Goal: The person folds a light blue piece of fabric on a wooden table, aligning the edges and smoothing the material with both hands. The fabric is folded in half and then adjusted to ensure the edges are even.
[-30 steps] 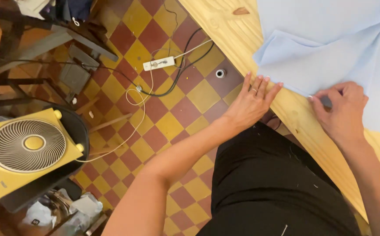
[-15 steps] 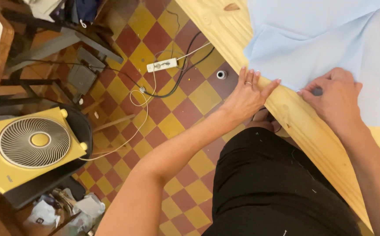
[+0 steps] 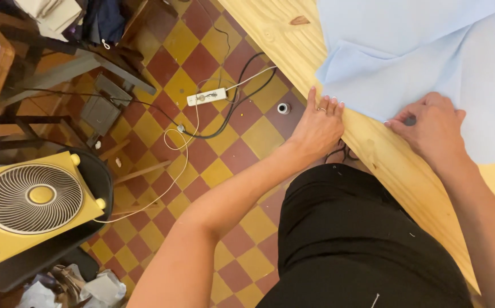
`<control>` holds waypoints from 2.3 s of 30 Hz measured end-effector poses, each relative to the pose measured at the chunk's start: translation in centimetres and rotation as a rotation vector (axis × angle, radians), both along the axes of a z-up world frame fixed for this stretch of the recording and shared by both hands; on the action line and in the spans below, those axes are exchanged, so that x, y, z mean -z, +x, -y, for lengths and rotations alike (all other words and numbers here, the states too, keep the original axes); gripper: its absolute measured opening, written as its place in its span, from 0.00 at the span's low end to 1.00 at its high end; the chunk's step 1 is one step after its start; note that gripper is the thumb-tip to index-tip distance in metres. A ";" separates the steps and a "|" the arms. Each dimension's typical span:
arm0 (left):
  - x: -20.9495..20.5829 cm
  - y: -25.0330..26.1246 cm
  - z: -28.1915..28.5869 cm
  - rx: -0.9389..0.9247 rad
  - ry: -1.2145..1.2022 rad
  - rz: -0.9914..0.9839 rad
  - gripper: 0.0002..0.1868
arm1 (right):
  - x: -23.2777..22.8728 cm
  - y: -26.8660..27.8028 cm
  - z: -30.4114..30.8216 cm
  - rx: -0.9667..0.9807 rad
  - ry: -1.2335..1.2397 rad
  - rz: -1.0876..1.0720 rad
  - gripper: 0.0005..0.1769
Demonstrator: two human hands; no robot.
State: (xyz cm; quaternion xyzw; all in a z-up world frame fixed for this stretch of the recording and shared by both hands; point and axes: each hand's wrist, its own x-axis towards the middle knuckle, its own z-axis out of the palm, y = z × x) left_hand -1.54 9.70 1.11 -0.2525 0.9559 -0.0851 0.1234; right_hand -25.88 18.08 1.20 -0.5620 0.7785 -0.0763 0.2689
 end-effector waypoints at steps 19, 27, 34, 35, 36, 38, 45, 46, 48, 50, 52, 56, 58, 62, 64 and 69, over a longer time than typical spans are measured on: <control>-1.6 -3.4 -6.1 0.053 -0.049 -0.414 0.23 | -0.4 -0.6 0.1 -0.076 0.011 -0.109 0.14; -1.5 -4.2 -5.9 0.014 -0.026 -0.414 0.23 | 1.6 -1.9 -6.8 -0.178 -0.626 -0.068 0.08; -2.1 -3.7 -5.0 0.073 -0.066 -0.418 0.20 | 0.9 -3.6 -6.5 -0.461 -0.573 -0.260 0.16; -2.2 -3.7 -4.8 0.079 -0.053 -0.412 0.20 | 1.2 -3.9 -6.3 -0.446 -0.584 -0.211 0.17; -2.2 -3.7 -4.5 0.086 -0.040 -0.407 0.21 | 1.6 -4.2 -6.1 -0.430 -0.595 -0.162 0.18; -2.5 -3.8 -4.4 0.098 -0.046 -0.350 0.22 | 1.1 -4.6 -5.9 -0.494 -0.568 -0.158 0.27; -2.5 -4.8 -4.5 0.157 -0.059 -0.077 0.27 | -1.0 -5.6 -4.8 -0.741 -0.378 -0.219 0.46; -2.2 -4.9 -4.6 0.158 -0.058 -0.078 0.27 | -0.6 -5.6 -4.7 -0.740 -0.376 -0.218 0.46; -1.6 -5.2 -4.8 0.183 -0.094 -0.077 0.27 | 0.1 -5.8 -4.3 -0.853 -0.453 -0.367 0.35; -1.2 -5.5 -5.1 0.190 -0.100 -0.053 0.28 | 0.2 -5.7 -4.0 -0.879 -0.425 -0.416 0.36; -0.9 -5.6 -5.3 0.198 -0.104 -0.030 0.29 | -0.1 -5.5 -3.7 -0.904 -0.395 -0.466 0.37; -1.2 -6.0 -5.4 0.228 -0.132 -0.035 0.27 | -0.4 -6.1 -4.1 -0.958 -0.352 -0.444 0.38; -1.6 -6.1 -5.3 0.229 -0.121 -0.052 0.24 | -0.3 -6.3 -4.1 -0.958 -0.382 -0.379 0.33; -1.7 -5.6 -5.5 0.209 -0.136 -0.064 0.24 | -1.2 -5.5 -4.0 -0.957 -0.283 -0.528 0.39; -1.4 -5.5 -5.3 0.197 -0.157 -0.070 0.27 | -1.0 -5.7 -4.2 -0.950 -0.278 -0.547 0.40; -2.3 -5.1 -4.4 0.175 -0.151 -0.262 0.19 | 0.1 -6.6 -6.8 -0.567 -0.480 -0.061 0.45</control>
